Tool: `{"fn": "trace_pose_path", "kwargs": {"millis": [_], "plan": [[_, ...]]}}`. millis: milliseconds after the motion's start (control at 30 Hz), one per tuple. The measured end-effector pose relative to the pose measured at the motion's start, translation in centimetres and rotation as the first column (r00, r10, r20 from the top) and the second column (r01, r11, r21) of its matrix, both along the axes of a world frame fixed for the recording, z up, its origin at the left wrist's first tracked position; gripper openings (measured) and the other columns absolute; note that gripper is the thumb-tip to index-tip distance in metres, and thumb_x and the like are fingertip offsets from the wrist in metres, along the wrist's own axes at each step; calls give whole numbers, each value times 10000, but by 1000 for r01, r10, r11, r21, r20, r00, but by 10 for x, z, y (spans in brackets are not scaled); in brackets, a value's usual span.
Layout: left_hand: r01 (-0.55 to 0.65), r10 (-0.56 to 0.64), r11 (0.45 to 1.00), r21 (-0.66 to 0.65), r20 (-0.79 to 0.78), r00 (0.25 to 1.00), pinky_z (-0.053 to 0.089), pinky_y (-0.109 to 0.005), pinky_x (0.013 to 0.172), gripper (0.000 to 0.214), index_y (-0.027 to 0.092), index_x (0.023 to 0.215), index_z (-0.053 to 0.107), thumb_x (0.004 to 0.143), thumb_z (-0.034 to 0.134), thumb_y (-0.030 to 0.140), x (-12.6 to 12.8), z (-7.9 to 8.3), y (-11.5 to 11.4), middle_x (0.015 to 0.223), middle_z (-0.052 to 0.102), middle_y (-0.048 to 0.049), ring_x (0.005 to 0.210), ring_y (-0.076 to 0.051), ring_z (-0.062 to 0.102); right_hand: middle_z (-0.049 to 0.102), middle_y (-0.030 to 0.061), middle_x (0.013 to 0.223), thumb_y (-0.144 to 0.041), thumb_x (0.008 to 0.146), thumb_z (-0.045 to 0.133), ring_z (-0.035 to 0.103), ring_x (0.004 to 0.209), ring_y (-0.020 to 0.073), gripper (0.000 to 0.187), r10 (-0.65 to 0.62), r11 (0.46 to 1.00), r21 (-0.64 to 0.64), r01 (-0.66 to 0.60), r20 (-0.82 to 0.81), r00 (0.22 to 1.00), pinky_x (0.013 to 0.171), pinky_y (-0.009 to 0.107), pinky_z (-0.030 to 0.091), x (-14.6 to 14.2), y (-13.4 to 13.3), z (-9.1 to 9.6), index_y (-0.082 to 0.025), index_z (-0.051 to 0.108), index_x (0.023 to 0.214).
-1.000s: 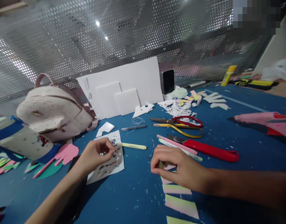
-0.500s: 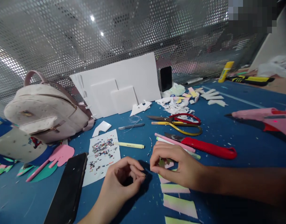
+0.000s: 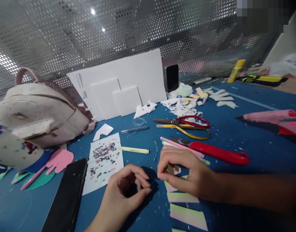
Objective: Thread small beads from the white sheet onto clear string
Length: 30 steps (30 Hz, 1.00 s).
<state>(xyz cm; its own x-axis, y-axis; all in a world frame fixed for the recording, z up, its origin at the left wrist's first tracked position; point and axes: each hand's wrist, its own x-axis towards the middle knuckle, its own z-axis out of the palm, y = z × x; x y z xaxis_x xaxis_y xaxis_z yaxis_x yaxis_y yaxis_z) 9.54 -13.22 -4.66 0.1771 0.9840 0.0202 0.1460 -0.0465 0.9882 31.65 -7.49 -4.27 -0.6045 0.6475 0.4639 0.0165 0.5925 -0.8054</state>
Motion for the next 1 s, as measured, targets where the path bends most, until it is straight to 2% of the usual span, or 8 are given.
{"fn": "trace_pose_path", "kwargs": {"millis": [1000], "plan": [[-4,4,1000,-3,37,999,556,-283,665,141,213,879,726,762,781,156,0,1,2,764,760,-49,691,-181,680,630,20,780,-151,917,644,525,732,148,98,-25,1000,-11,25,51,998,629,260,407,0,0,0,-175,653,823]]}}
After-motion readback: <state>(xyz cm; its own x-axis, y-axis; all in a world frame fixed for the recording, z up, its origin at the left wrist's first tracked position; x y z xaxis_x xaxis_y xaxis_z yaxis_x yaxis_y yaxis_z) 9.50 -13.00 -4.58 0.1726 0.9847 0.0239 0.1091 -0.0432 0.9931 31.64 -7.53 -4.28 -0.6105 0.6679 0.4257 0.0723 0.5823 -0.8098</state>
